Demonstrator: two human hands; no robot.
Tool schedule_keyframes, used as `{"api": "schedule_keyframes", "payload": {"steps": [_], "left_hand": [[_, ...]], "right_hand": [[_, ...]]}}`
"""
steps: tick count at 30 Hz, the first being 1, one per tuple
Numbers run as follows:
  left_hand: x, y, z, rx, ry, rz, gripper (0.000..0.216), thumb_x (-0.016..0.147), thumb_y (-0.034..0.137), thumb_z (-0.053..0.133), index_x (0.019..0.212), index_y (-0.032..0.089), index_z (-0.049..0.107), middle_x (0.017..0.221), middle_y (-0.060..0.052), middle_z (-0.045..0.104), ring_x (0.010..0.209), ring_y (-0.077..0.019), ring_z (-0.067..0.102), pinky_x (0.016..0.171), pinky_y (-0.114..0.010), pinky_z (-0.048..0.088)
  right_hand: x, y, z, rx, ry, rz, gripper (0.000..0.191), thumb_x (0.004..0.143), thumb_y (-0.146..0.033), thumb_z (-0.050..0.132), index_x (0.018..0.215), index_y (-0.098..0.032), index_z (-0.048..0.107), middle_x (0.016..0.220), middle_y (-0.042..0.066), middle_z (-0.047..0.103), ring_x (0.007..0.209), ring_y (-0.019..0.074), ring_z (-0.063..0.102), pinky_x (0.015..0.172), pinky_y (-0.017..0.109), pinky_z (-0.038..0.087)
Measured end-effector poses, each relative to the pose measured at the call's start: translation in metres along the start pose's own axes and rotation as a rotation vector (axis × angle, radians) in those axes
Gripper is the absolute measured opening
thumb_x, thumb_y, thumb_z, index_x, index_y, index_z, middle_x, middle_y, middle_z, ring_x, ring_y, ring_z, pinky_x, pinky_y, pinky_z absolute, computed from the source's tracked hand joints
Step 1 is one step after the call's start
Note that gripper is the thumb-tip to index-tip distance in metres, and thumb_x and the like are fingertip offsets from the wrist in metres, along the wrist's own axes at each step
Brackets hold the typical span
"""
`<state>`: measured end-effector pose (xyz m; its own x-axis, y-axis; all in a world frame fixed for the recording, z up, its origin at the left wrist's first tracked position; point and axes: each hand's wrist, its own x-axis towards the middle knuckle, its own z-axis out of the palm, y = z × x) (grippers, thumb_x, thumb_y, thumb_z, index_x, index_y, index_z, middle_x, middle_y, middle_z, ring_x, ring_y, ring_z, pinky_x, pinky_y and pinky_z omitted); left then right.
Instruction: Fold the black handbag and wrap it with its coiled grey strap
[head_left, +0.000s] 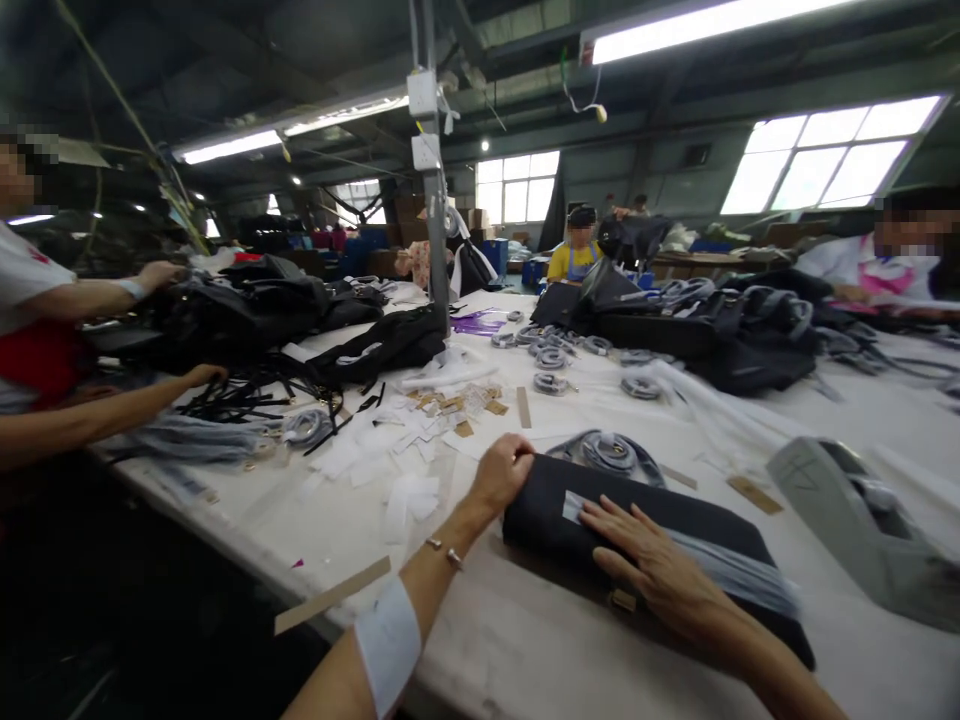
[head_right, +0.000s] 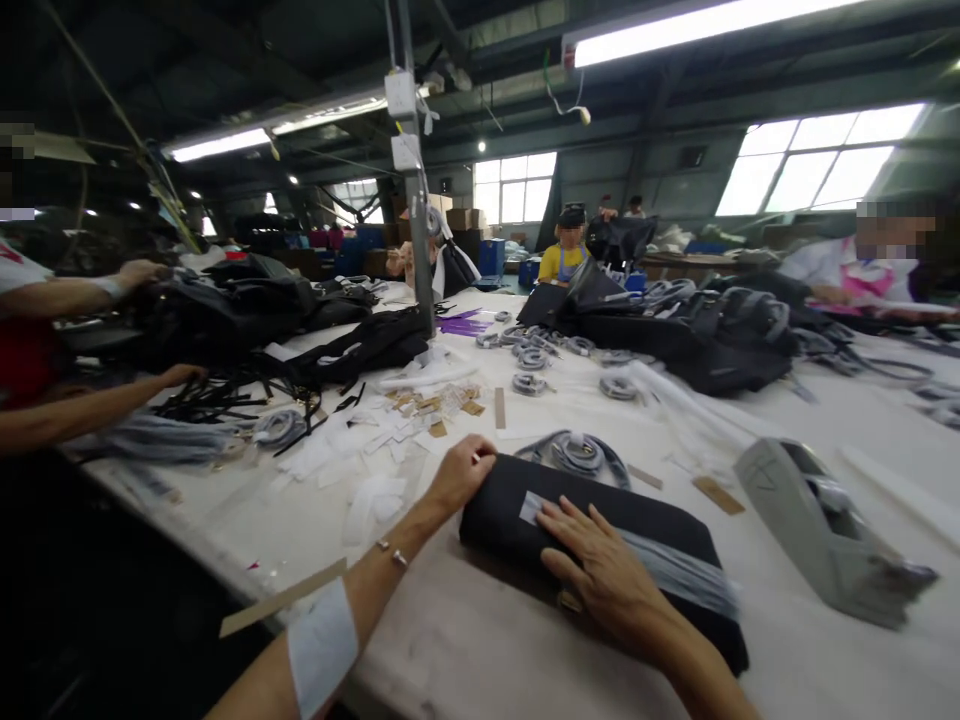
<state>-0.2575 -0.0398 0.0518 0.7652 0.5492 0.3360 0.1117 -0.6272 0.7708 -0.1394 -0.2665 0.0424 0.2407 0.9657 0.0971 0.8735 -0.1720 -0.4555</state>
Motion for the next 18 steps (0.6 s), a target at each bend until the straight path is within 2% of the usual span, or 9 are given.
{"api": "schedule_keyframes", "payload": {"steps": [1,3,6,9,12,15,18], "left_hand": [[-0.001,-0.008,-0.012,-0.036,0.02,-0.068,0.016,0.08,0.023,0.052,0.086,0.018,0.065,0.094,-0.005,0.066,0.091,-0.0186,0.059,0.086,-0.031,0.045],[-0.005,-0.021,-0.032,-0.071,-0.032,-0.117,0.022,0.084,0.029,0.049,0.091,0.016,0.066,0.093,-0.006,0.068,0.091,-0.0189,0.06,0.087,-0.033,0.046],[-0.015,-0.033,-0.048,-0.216,-0.234,-0.217,0.031,0.086,0.036,0.049,0.1,0.014,0.065,0.092,-0.006,0.069,0.091,-0.0181,0.062,0.086,-0.032,0.046],[-0.026,-0.033,-0.05,-0.326,-0.415,-0.289,0.035,0.082,0.038,0.056,0.108,0.016,0.063,0.093,-0.004,0.067,0.086,-0.0158,0.06,0.079,-0.03,0.048],[-0.034,-0.029,-0.052,-0.405,-0.49,-0.335,0.043,0.083,0.044,0.056,0.117,0.018,0.058,0.09,-0.002,0.062,0.078,-0.0133,0.059,0.071,-0.028,0.048],[-0.038,-0.027,-0.054,-0.367,-0.533,-0.4,0.054,0.077,0.048,0.063,0.12,0.016,0.056,0.082,0.0,0.057,0.066,-0.0106,0.057,0.065,-0.026,0.048],[-0.04,-0.032,-0.053,-0.306,-0.572,-0.425,0.066,0.064,0.032,0.077,0.123,0.015,0.052,0.074,0.003,0.058,0.06,-0.01,0.056,0.06,-0.024,0.047]], "right_hand": [[0.0,0.001,0.001,0.008,0.016,-0.009,0.043,0.092,-0.046,0.048,0.134,-0.036,0.049,0.141,0.0,0.046,0.136,0.0291,0.032,0.112,0.058,0.021],[-0.001,0.004,0.005,0.024,0.058,-0.029,0.042,0.092,-0.045,0.05,0.133,-0.036,0.051,0.14,0.001,0.047,0.135,0.0292,0.034,0.112,0.058,0.022],[-0.001,0.006,0.008,0.028,0.088,-0.03,0.043,0.09,-0.046,0.052,0.132,-0.036,0.052,0.139,0.0,0.049,0.134,0.029,0.036,0.112,0.057,0.023],[0.001,0.005,0.007,-0.004,0.058,-0.016,0.045,0.09,-0.048,0.051,0.133,-0.035,0.051,0.14,0.0,0.048,0.135,0.0288,0.034,0.113,0.056,0.023],[0.001,0.01,0.011,-0.053,0.028,-0.025,0.047,0.091,-0.05,0.048,0.135,-0.036,0.049,0.141,-0.001,0.045,0.136,0.0294,0.033,0.112,0.057,0.023],[-0.001,0.032,0.025,-0.099,0.081,-0.09,0.049,0.089,-0.052,0.049,0.135,-0.039,0.048,0.14,-0.002,0.047,0.132,0.0311,0.039,0.109,0.056,0.031],[0.003,0.067,0.045,-0.092,0.178,-0.262,0.049,0.081,-0.056,0.054,0.128,-0.042,0.055,0.131,-0.001,0.057,0.125,0.0337,0.048,0.104,0.053,0.039]]}}
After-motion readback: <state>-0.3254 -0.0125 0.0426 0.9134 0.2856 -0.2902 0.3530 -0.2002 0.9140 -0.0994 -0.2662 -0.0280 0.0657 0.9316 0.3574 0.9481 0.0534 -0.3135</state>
